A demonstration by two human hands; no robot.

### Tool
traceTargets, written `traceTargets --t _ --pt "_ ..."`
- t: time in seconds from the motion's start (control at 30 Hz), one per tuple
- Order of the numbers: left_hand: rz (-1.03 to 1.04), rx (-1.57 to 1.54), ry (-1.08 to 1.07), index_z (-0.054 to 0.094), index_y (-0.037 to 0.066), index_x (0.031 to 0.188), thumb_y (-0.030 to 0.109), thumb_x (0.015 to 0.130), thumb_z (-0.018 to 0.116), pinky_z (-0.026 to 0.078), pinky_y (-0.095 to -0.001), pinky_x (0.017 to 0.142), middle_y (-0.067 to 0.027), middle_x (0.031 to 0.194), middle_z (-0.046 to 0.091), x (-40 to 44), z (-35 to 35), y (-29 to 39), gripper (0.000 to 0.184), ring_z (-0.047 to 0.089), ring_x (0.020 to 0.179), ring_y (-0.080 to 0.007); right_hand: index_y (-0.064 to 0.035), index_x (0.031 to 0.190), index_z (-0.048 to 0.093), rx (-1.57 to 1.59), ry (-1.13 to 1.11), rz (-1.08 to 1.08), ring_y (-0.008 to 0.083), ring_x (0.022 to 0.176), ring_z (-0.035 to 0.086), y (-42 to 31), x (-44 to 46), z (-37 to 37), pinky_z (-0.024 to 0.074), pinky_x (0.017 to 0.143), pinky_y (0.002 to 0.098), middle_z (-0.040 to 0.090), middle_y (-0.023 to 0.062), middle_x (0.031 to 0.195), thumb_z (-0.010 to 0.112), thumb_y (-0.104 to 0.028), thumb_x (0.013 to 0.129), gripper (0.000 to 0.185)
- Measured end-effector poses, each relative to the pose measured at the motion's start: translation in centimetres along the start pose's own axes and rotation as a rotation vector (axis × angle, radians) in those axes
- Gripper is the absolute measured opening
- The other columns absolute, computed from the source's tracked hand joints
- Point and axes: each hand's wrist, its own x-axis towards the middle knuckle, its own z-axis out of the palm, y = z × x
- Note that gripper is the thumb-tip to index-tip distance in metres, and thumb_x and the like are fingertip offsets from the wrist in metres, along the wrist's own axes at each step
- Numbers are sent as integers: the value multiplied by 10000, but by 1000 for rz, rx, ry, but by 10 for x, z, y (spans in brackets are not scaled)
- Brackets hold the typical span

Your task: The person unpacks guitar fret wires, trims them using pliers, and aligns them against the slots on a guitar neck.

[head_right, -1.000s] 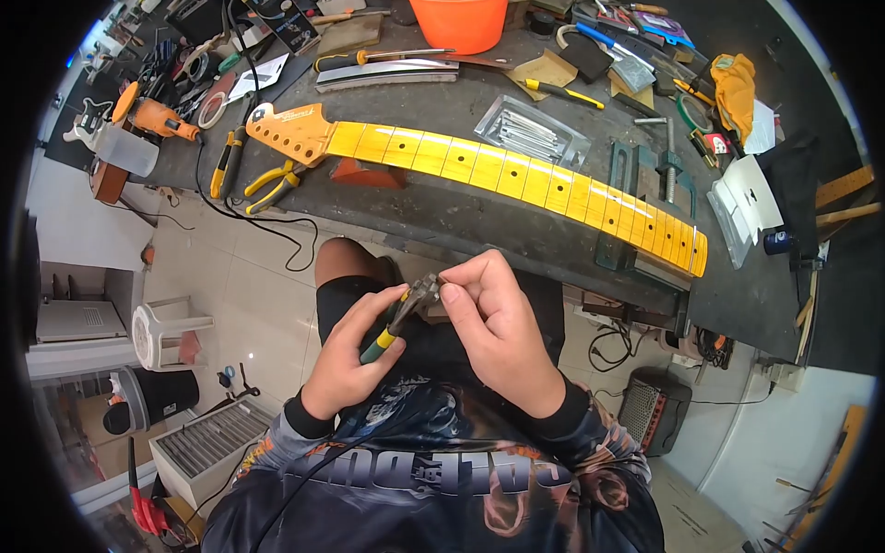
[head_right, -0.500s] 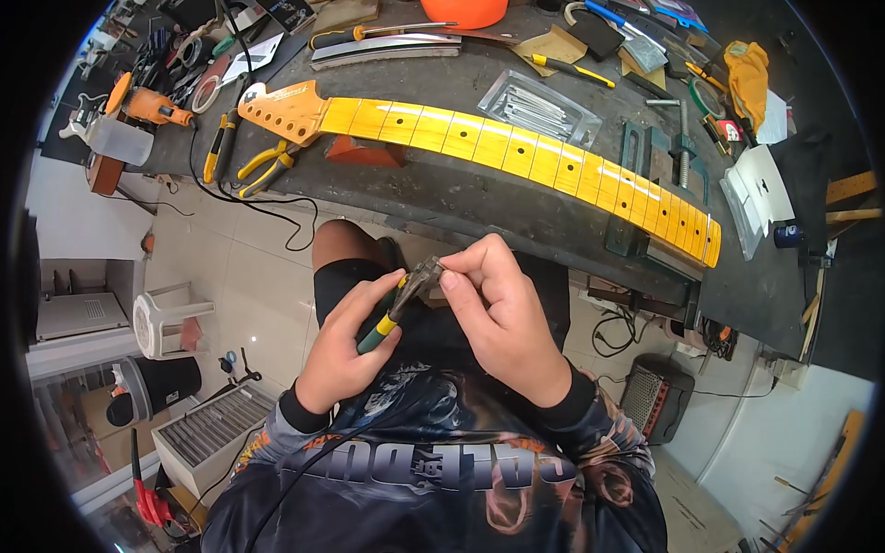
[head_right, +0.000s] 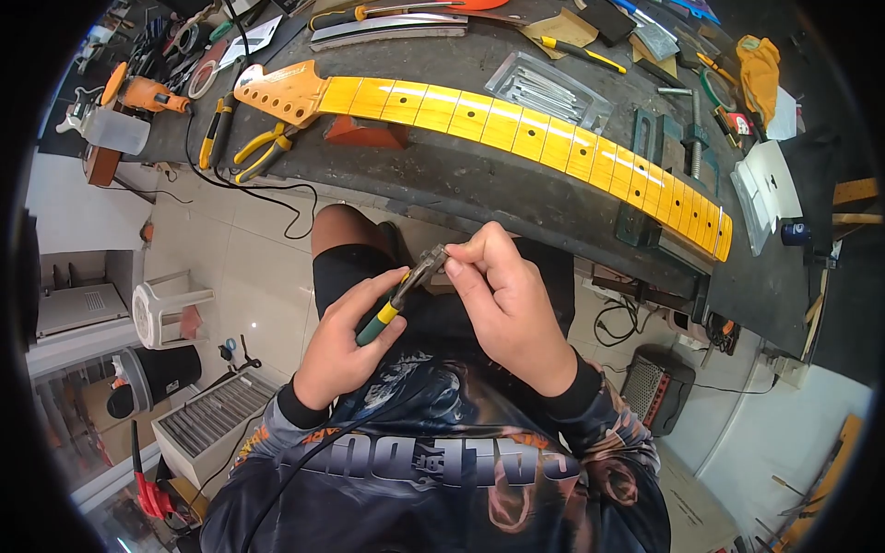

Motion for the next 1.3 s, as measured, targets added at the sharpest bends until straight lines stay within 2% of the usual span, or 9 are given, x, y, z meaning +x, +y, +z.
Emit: traceTargets --t 0.3,0.37,0.4,0.47,0.5,0.6,0.73,0.83,1.3 --pt "-53 -110 -46 625 -2 1521 121 1062 754 531 -405 1119 -208 1420 735 -4 9 -12 492 732 1283 -331 12 1131 579 -17 -25 50 72 785 533 8 0 0 441 706 284 617 44 849 651 -55 1141 99" --pt "21 -147 9 658 5 1462 159 1099 738 566 -354 961 -137 1201 772 -5 15 -17 402 754 1054 -242 8 1127 583 -6 -25 47 69 781 525 10 0 2 437 702 282 609 31 844 651 -57 1142 95" --pt "20 -147 9 658 5 1462 159 1099 738 566 -354 961 -137 1201 772 -9 17 -22 402 754 1054 -242 4 1132 588 11 4 24 60 777 509 13 0 3 430 702 274 592 12 837 647 -62 1147 90" --pt "-351 -346 131 690 22 1382 126 1080 753 567 -339 904 -124 1155 800 -19 19 -29 326 768 992 -218 0 1137 592 29 30 0 51 774 492 13 0 3 422 701 266 575 -8 831 643 -68 1151 86" --pt "-164 -306 226 708 27 1336 145 1100 738 542 -297 830 -62 1034 778 -13 14 -30 266 686 880 -122 -4 1153 594 96 36 48 42 777 477 12 -1 3 414 703 258 564 -24 842 637 -76 1158 84" --pt "-159 -333 108 613 35 1535 138 1088 746 554 -325 903 -120 1158 770 -11 -2 -34 478 730 980 -173 -9 1187 594 169 31 115 27 788 458 8 -3 4 401 707 245 555 -41 871 622 -87 1169 85" --pt "18 -192 42 512 45 1674 175 1109 718 537 -339 947 -94 1213 693 -2 -3 -23 615 675 1046 -188 -9 1214 591 170 0 105 18 810 455 5 -2 5 399 715 240 563 -44 908 597 -79 1176 80" --pt "25 2 -52 472 46 1705 60 990 761 508 -413 1117 -211 1330 688 3 -4 -9 771 682 1216 -409 -4 1216 589 182 -3 104 18 829 481 -1 -3 5 421 731 241 590 -31 915 587 -62 1174 72" --pt "-15 11 -75 524 45 1671 66 1012 768 537 -422 1078 -214 1314 721 2 -2 -8 703 704 1185 -416 16 1187 592 -15 7 -24 62 831 559 4 -3 8 479 756 270 661 38 934 610 -36 1155 64"
